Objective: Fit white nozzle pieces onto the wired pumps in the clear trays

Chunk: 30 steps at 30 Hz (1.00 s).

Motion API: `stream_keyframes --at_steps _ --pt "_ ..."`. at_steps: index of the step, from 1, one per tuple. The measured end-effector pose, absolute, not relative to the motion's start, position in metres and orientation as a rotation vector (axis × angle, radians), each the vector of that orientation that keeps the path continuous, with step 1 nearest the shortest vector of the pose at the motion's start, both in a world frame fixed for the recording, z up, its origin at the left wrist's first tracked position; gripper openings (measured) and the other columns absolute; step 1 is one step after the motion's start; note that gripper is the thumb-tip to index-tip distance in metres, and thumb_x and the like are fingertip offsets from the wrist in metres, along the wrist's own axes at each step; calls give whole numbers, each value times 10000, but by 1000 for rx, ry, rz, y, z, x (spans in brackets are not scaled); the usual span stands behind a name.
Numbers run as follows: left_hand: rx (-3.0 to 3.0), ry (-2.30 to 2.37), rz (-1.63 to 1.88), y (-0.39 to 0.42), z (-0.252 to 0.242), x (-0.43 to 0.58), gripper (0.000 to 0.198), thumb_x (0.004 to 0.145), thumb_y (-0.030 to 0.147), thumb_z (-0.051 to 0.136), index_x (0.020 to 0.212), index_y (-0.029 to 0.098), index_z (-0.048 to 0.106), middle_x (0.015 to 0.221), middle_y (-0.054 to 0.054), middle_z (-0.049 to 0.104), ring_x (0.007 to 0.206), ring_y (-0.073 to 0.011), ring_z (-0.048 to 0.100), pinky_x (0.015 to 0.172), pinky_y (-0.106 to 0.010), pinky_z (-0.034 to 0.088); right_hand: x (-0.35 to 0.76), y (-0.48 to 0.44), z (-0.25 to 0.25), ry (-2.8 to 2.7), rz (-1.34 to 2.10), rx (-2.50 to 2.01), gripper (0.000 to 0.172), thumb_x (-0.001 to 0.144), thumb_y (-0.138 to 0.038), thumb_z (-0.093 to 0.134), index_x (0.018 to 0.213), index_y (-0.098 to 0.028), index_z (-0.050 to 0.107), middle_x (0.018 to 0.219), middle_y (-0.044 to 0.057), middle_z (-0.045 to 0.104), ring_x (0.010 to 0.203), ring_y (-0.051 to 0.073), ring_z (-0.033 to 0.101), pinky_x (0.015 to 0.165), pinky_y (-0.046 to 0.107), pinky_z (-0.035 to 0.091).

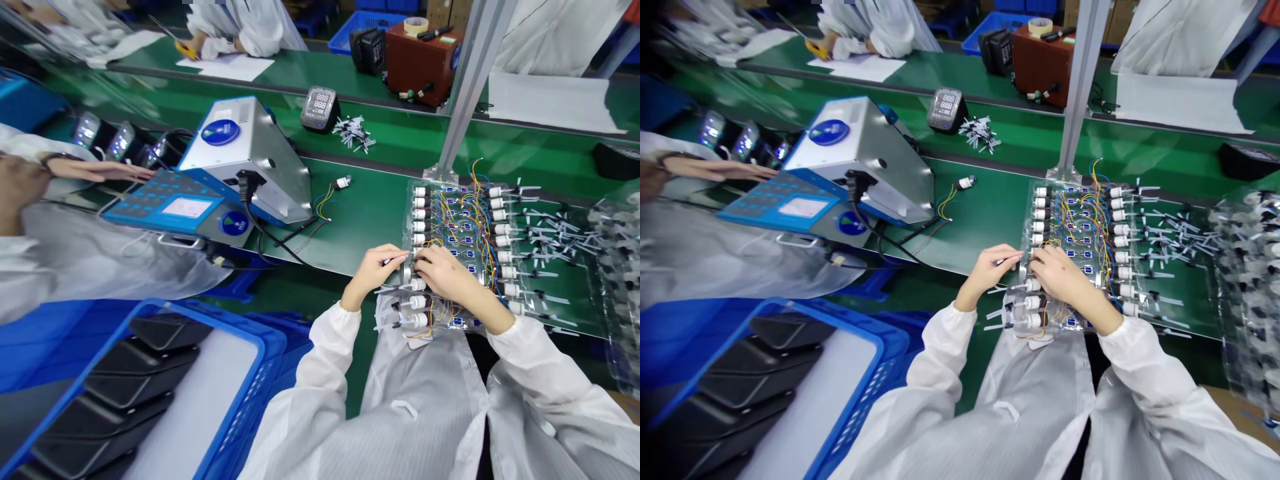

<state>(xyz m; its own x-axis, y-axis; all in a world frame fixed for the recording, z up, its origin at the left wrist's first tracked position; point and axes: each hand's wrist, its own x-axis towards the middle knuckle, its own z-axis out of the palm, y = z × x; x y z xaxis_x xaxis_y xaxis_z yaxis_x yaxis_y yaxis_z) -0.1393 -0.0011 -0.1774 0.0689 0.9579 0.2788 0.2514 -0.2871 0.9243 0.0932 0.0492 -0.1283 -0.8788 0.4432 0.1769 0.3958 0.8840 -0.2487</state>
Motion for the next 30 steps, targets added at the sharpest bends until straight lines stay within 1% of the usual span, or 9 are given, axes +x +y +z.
stream_keyframes --at_steps 3,6,10,14,18,21,23,27,30 --pt "1604 1255 1301 0 -177 -130 265 981 372 682 1121 198 825 819 -56 742 732 -150 646 727 -297 496 93 50 -128 -2808 238 -696 146 1013 -161 537 1065 -176 673 1082 131 658 1003 283 533 862 439 466" --pt "1542 1306 1332 0 -176 -119 234 956 380 716 1021 193 840 809 -58 747 713 -149 642 679 -290 478 96 49 -128 -2779 233 -696 135 1013 -166 531 1077 -179 649 1052 130 675 1033 302 565 867 460 487" --pt "1495 1336 1415 -1 -175 -109 210 918 388 762 898 193 837 814 -64 755 748 -163 662 703 -303 500 101 43 -136 -2520 461 -669 181 1028 -174 518 1182 -201 608 1189 135 684 1141 293 619 970 493 514" --pt "1463 1323 1451 -4 -175 -106 200 910 384 774 924 196 839 854 -76 755 792 -171 669 706 -307 503 105 39 -150 -2324 686 -757 296 1022 -242 575 1317 -230 554 1260 132 674 1191 288 646 1010 504 541" --pt "1471 1320 1417 -6 -175 -106 184 917 365 768 946 198 841 853 -75 751 781 -166 651 687 -303 482 105 39 -156 -2245 755 -842 249 1012 -302 631 1248 -235 590 1184 106 708 1109 273 676 980 485 556" --pt "1500 1336 1375 -8 -175 -106 195 917 373 766 939 194 841 820 -70 739 746 -161 630 667 -301 467 104 39 -155 -2258 770 -764 175 1035 -277 589 1204 -235 605 1190 108 699 1143 265 662 1007 491 535" --pt "1510 1362 1350 -9 -177 -106 202 913 380 769 939 192 839 818 -67 739 730 -156 626 660 -295 466 104 39 -154 -2249 781 -741 192 1036 -263 580 1225 -238 602 1214 113 693 1178 269 653 1022 501 529" --pt "1413 1409 1328 -10 -182 -107 214 891 381 789 945 177 819 858 -69 769 735 -156 665 659 -279 488 104 39 -158 -2231 793 -794 338 991 -259 632 1324 -232 585 1343 137 655 1261 284 634 1066 519 535" --pt "1415 1425 1319 -10 -182 -109 212 896 383 783 903 173 807 871 -75 780 771 -167 689 681 -280 502 103 40 -160 -2294 718 -810 296 966 -253 647 1258 -207 637 1419 163 605 1334 313 597 1096 537 520"
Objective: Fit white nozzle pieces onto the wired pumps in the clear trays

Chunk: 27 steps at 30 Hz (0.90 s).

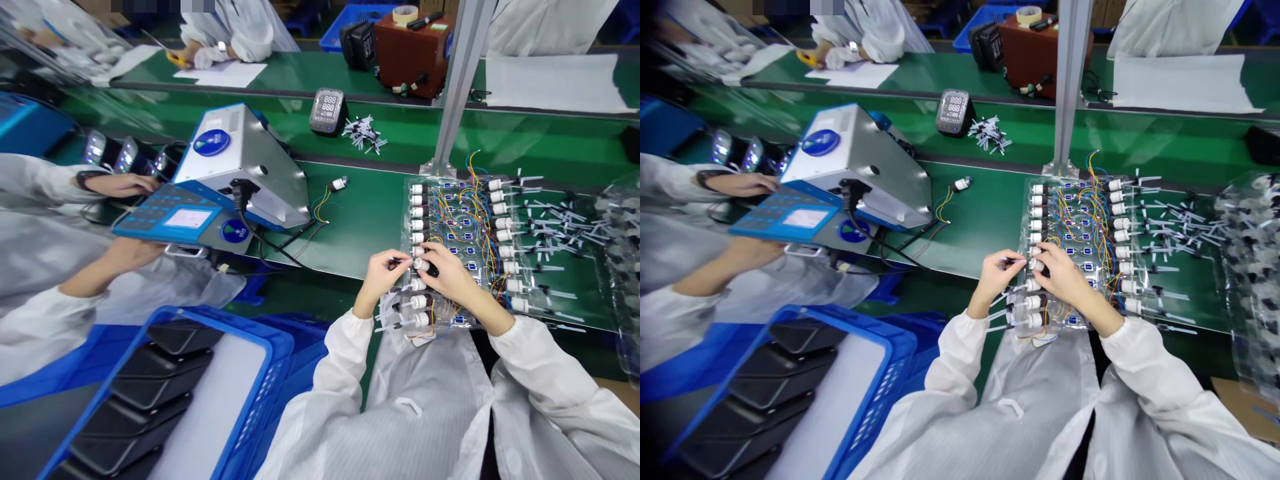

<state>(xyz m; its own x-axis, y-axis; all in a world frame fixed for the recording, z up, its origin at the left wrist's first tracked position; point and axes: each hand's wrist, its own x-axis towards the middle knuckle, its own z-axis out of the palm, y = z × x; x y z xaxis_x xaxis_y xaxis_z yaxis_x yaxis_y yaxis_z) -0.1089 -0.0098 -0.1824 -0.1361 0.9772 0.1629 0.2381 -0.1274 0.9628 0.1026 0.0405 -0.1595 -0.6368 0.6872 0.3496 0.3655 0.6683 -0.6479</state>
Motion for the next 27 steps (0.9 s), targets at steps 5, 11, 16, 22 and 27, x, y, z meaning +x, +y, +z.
stream_keyframes --at_steps 5,11,16,22,27 --pt "1473 1404 1337 -9 -179 -111 198 913 367 765 934 176 818 910 -90 787 851 -187 714 748 -299 536 103 40 -154 -2323 688 -765 280 1035 -278 585 1307 -215 598 1282 127 695 1226 291 645 1056 518 492" --pt "1409 1394 1346 -9 -183 -110 207 925 378 750 959 186 819 916 -85 789 807 -175 712 729 -300 544 102 38 -148 -2361 708 -800 297 1085 -326 511 1352 -221 586 1241 119 723 1137 275 666 1015 484 445" --pt "1427 1390 1352 -9 -184 -108 203 935 369 742 916 177 807 892 -74 785 783 -164 698 735 -294 527 101 39 -151 -2351 735 -792 308 1094 -344 500 1351 -211 605 1254 114 733 1133 259 677 1026 470 425" --pt "1508 1390 1373 -9 -178 -104 161 939 328 743 898 184 803 875 -59 775 819 -163 700 782 -294 521 101 40 -152 -2345 749 -767 312 1099 -345 493 1353 -219 623 1265 99 742 1125 243 693 1017 455 421" --pt "1517 1399 1399 -11 -178 -103 142 941 308 743 891 190 803 863 -54 777 802 -159 701 768 -292 521 100 40 -151 -2372 749 -783 312 1102 -337 482 1345 -227 644 1248 97 751 1106 242 700 1015 460 427"
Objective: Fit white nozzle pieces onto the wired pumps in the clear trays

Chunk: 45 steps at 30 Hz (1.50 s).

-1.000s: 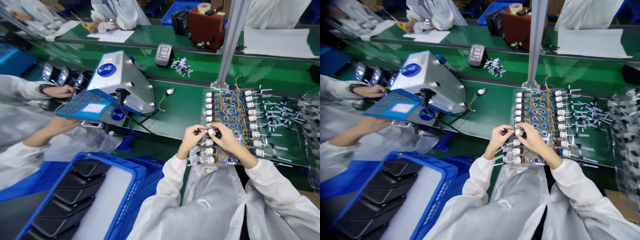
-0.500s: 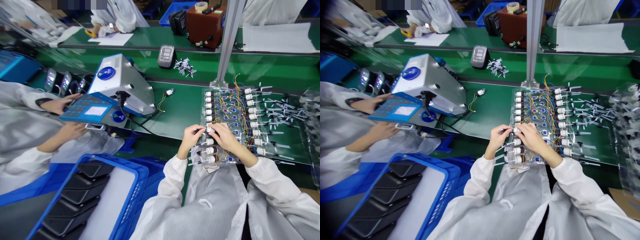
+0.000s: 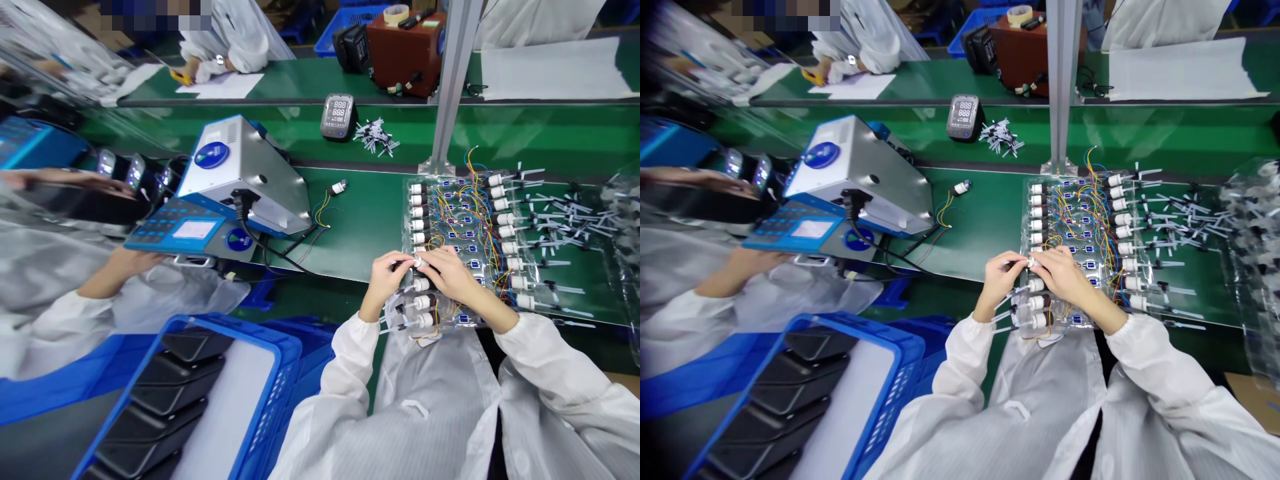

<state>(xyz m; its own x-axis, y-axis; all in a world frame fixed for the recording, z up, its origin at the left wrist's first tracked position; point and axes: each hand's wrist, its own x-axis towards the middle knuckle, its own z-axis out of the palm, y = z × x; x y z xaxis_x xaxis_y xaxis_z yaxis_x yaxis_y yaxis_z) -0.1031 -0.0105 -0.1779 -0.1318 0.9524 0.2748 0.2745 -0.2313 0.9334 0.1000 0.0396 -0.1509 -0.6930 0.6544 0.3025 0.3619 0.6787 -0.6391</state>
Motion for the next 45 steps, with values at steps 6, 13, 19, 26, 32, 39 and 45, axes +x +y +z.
stream_keyframes --at_steps 6,13,19,26,32,39,45 --pt "1599 1364 1369 -10 -179 -105 133 936 303 749 896 191 810 861 -57 782 787 -165 706 740 -298 531 100 40 -154 -2400 698 -757 300 1091 -306 503 1324 -201 659 1259 110 747 1111 248 693 1030 473 427" --pt "1744 1271 1286 -9 -178 -118 109 948 263 734 957 200 822 934 -69 805 846 -172 735 804 -308 561 100 40 -153 -2428 677 -726 301 1080 -306 527 1312 -193 681 1197 106 767 1045 242 696 1012 473 428" --pt "1719 1322 1294 -12 -182 -126 114 928 290 760 958 201 824 926 -73 808 854 -189 749 806 -320 571 102 41 -154 -2427 661 -704 333 1069 -343 562 1358 -217 670 1216 95 768 1056 246 689 995 470 434" --pt "1739 1308 1334 -10 -184 -118 111 938 278 745 916 200 820 903 -72 805 828 -186 744 793 -329 580 101 42 -156 -2420 644 -686 310 1066 -324 569 1329 -205 682 1183 82 774 996 239 676 973 467 434" --pt "1734 1283 1344 -11 -184 -117 104 938 272 747 909 201 817 899 -69 804 823 -179 741 795 -328 581 100 43 -156 -2400 675 -667 306 1072 -328 553 1327 -225 689 1165 81 776 979 244 670 943 461 442" --pt "1758 1237 1349 -6 -186 -115 101 930 279 759 895 197 807 863 -60 779 810 -168 714 787 -328 549 103 45 -157 -2396 708 -654 313 1069 -355 555 1303 -208 703 1158 92 778 989 243 656 926 447 436" --pt "1831 1228 1265 -13 -179 -118 119 957 286 718 982 204 801 960 -87 761 914 -200 696 867 -382 550 108 49 -152 -2516 622 -685 277 1051 -325 593 1290 -252 711 1188 77 764 1112 267 607 991 494 408"
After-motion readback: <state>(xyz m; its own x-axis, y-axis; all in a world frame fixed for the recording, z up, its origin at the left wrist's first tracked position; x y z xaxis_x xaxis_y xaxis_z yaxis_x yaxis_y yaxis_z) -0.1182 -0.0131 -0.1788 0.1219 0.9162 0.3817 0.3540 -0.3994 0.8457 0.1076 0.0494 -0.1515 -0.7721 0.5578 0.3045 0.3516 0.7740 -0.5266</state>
